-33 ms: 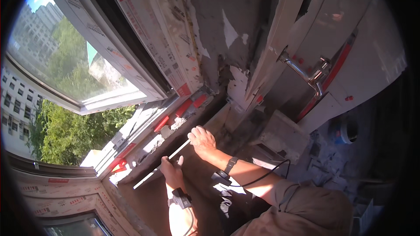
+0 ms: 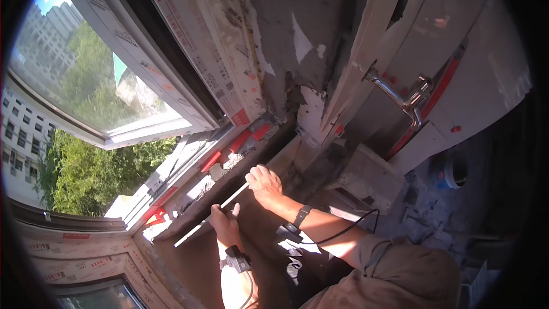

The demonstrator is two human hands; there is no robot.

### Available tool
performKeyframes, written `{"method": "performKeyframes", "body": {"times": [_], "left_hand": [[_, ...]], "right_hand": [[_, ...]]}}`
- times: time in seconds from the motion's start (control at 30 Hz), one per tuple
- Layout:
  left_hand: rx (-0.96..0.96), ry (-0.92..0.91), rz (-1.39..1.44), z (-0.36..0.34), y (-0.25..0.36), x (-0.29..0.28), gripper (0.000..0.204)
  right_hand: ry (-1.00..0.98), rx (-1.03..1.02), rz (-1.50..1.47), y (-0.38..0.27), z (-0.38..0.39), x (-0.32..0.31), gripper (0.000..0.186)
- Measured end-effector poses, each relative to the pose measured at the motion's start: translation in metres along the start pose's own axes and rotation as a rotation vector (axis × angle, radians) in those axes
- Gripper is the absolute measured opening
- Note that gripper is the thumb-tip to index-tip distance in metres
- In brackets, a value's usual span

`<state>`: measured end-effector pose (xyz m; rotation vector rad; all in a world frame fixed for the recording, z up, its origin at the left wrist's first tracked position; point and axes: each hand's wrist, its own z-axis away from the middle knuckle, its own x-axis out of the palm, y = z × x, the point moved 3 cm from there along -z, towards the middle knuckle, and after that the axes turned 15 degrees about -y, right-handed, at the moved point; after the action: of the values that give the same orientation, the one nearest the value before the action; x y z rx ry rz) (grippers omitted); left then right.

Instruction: Applying mortar and placing tiles on an interior wall under a window.

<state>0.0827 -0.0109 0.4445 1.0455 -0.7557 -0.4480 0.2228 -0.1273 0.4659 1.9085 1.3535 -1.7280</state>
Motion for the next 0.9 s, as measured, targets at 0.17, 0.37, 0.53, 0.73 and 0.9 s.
{"method": "performKeyframes", "body": {"times": [0.17, 0.37, 0.53, 0.73, 0.9], "left_hand": [[0.031, -0.038, -0.081, 0.01, 0.003, 0.01, 0.014], [-0.122, 0.416, 0.262, 0.018, -0.015, 0.004, 0.015], [0.146, 0.103, -0.553, 0.026, -0.008, 0.003, 0.027], [0.265, 0.071, -1.073, 0.05, -0.001, 0.017, 0.026], [0.29, 0.074, -1.181, 0.061, 0.002, 0.025, 0.027]], "right_hand": [[-0.076, -0.003, -0.03, 0.001, 0.011, -0.003, 0.018], [-0.102, -0.003, -0.012, -0.001, 0.023, -0.008, 0.019], [-0.117, -0.017, -0.004, 0.001, 0.026, -0.009, 0.013], [-0.162, 0.001, -0.011, 0.002, 0.047, -0.009, 0.024], [-0.164, -0.004, -0.007, 0.0, 0.056, -0.013, 0.022]]}}
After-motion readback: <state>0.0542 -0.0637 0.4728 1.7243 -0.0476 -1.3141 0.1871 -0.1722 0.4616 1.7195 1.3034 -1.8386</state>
